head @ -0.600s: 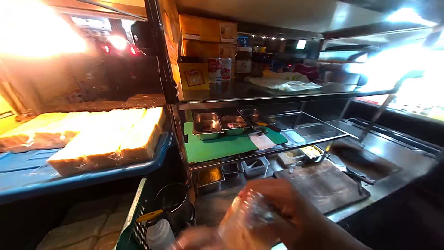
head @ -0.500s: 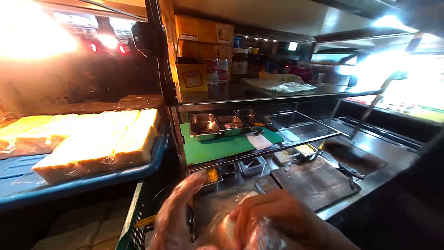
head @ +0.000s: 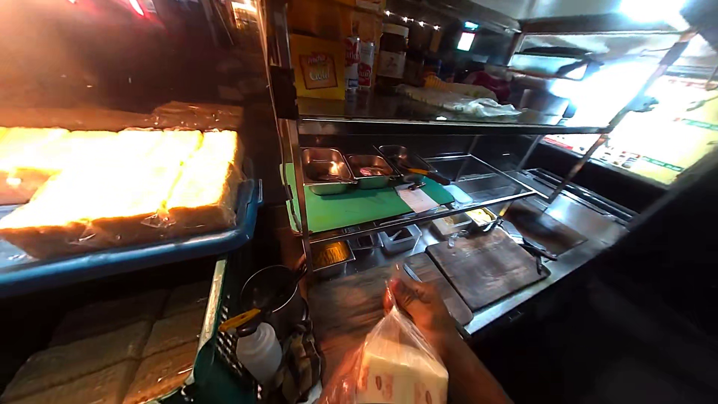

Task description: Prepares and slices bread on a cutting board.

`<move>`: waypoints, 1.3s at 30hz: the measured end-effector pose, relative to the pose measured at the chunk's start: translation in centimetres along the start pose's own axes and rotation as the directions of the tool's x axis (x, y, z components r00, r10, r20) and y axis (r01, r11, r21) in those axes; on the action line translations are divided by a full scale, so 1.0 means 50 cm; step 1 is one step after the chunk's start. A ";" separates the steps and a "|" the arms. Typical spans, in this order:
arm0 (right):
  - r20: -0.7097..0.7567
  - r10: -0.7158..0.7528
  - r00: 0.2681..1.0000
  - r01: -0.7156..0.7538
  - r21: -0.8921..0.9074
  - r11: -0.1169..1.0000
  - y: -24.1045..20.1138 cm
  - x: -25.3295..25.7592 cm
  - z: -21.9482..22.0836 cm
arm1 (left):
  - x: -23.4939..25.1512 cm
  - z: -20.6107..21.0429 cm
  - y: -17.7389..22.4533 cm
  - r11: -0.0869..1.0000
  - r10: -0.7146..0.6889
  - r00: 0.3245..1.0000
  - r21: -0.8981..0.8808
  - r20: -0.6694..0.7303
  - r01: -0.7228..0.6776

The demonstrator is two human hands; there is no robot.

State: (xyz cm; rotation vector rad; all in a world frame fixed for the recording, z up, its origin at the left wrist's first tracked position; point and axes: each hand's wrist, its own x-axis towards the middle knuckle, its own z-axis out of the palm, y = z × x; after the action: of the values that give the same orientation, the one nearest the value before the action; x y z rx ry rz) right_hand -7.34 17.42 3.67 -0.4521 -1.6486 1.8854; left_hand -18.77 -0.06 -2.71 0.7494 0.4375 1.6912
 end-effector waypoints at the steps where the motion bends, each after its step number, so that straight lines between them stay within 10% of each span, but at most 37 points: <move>1: -0.061 0.065 0.996 -0.062 0.052 0.997 0.016 -0.009 0.001 | -0.010 -0.002 -0.009 0.999 0.012 0.998 0.052 -0.060 -0.009; 9: -0.137 0.218 0.966 -0.215 0.037 0.976 0.032 -0.002 0.009 | 0.025 -0.038 -0.013 0.948 0.034 0.999 0.315 0.011 -0.036; 18: 0.208 0.310 0.928 -0.013 -0.812 0.584 -0.065 0.045 -0.019 | 0.028 0.027 0.012 0.855 0.108 0.986 0.518 -0.129 -0.027; 27: 0.669 0.203 0.716 0.052 -0.340 0.939 -0.036 0.056 -0.182 | 0.091 0.036 -0.064 0.817 0.177 0.959 0.577 -0.221 -0.018; 33: 0.621 0.415 0.665 0.113 -0.633 0.766 -0.096 0.094 -0.234 | 0.152 0.088 -0.106 0.806 0.160 0.939 0.589 -0.304 0.053; 39: 0.637 0.386 0.668 -0.287 -0.259 0.922 -0.058 0.127 -0.281 | 0.193 0.099 -0.135 0.838 0.145 0.911 0.538 -0.386 0.094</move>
State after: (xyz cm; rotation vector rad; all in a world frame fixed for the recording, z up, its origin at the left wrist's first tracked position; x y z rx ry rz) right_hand -3.18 32.49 4.81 -0.1063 -2.3095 2.4128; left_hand -11.68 10.45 -1.10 0.7979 1.2608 1.7659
